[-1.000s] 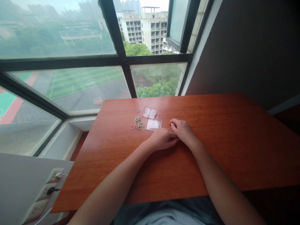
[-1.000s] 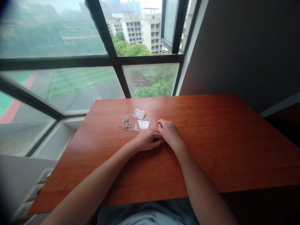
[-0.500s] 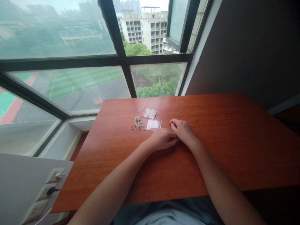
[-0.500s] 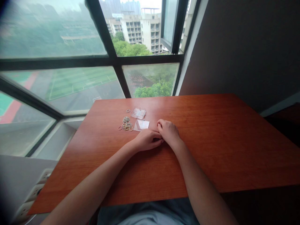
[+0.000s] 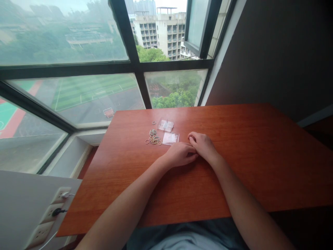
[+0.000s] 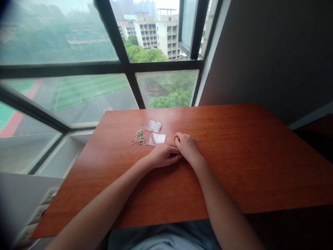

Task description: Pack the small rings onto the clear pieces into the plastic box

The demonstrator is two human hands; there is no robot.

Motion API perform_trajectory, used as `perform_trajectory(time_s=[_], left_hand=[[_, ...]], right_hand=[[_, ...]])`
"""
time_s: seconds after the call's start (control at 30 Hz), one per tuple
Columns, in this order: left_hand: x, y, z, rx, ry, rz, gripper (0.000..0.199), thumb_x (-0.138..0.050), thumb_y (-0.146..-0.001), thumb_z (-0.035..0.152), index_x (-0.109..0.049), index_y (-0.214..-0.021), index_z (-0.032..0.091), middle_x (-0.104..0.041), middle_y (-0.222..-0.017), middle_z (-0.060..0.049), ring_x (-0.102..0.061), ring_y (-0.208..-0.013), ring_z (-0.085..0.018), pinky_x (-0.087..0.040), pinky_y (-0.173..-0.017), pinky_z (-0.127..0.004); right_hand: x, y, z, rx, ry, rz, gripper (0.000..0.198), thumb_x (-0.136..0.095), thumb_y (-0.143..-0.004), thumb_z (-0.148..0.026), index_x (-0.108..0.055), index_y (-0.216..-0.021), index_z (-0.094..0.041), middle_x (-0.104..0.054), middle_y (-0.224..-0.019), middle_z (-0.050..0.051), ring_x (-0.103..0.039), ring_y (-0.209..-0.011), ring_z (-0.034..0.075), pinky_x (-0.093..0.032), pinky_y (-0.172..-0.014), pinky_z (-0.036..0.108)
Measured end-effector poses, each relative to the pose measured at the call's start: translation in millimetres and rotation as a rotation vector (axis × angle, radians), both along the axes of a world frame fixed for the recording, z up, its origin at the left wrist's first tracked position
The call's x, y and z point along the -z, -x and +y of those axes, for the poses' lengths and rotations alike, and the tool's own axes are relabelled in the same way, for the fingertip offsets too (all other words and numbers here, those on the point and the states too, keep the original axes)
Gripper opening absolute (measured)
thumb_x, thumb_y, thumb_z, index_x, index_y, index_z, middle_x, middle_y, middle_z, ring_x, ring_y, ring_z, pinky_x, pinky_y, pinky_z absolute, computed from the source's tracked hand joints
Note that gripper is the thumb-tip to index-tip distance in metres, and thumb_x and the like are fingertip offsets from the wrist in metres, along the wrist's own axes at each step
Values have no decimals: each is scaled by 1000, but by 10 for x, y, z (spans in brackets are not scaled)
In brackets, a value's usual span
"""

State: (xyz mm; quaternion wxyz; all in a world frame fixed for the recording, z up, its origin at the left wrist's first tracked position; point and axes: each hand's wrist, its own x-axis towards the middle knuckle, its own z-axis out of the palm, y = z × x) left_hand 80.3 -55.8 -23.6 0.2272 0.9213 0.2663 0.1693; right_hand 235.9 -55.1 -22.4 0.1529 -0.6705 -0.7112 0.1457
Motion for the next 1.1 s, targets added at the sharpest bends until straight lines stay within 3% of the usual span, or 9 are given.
perform_trajectory(time_s=[1.1], left_hand=[[-18,-2,-4,-9,4,14,20,-58,-85,24,-67,-70,15,-67,-73,-4,-54,-60,-11,-33,-55,-21]], right_hand=[[-8,-1,9,-4,15,-20,25,-45,-94,-30,-69,-100,-25,-74,-96,4,-65,-87,19,-40,-70,26]])
